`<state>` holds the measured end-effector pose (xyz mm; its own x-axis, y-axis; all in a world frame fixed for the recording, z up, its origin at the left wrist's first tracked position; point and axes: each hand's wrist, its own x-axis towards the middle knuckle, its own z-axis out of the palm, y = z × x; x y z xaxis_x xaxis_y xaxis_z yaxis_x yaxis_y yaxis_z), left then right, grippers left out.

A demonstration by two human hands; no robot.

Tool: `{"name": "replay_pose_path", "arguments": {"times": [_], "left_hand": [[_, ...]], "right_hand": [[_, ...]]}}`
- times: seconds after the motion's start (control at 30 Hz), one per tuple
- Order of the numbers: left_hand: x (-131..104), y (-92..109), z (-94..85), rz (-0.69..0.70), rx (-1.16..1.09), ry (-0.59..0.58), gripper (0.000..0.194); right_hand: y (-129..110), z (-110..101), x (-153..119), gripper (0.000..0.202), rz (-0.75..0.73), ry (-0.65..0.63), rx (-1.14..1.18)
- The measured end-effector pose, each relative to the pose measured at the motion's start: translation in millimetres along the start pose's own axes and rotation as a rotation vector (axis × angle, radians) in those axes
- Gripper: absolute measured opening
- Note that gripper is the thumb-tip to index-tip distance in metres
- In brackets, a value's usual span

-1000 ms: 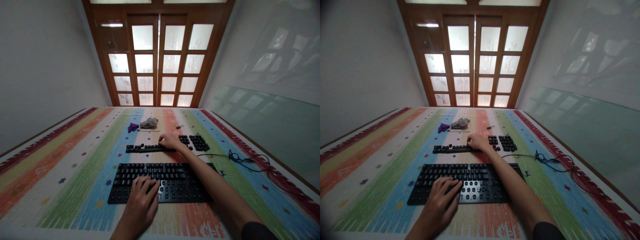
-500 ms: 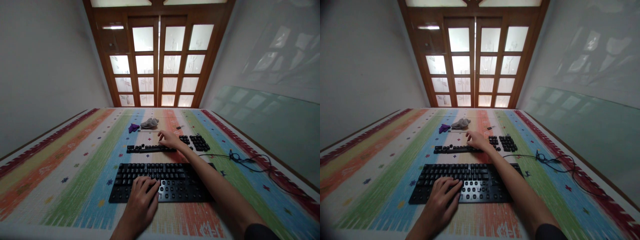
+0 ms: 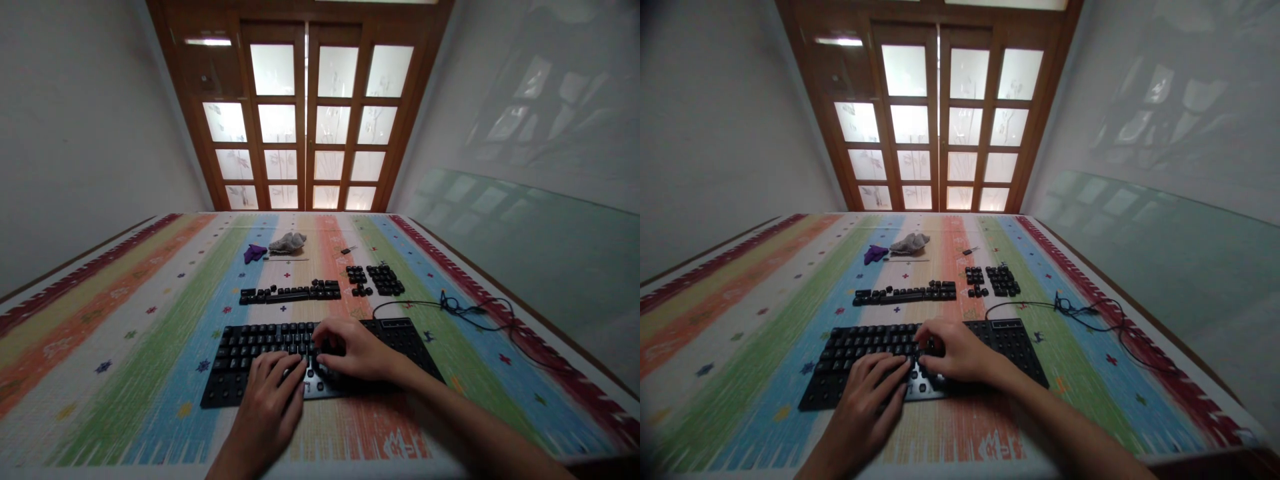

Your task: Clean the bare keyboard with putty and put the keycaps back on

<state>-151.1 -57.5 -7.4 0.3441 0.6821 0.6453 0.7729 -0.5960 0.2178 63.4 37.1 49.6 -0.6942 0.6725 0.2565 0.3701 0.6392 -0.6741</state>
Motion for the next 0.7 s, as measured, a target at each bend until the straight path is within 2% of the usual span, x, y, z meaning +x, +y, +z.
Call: {"name": "replay_pose_path", "arguments": {"times": [0.13, 0.3, 0.7], "left_hand": [[-2, 0, 0.2, -0.001, -0.007, 0.008, 0.034], [-3, -1, 0.0, -0.002, -0.012, 0.001, 0.034], [0, 1, -0.6, 0.01, -0.008, -0.004, 0.032]], "right_hand": [[2, 12, -9, 0.025, -0.095, 0.012, -0.113], [8, 23, -12, 0.018, -0.172, 0.059, -0.209], [5, 28, -12, 0.021, -0.281, 0.088, -0.382]]}}
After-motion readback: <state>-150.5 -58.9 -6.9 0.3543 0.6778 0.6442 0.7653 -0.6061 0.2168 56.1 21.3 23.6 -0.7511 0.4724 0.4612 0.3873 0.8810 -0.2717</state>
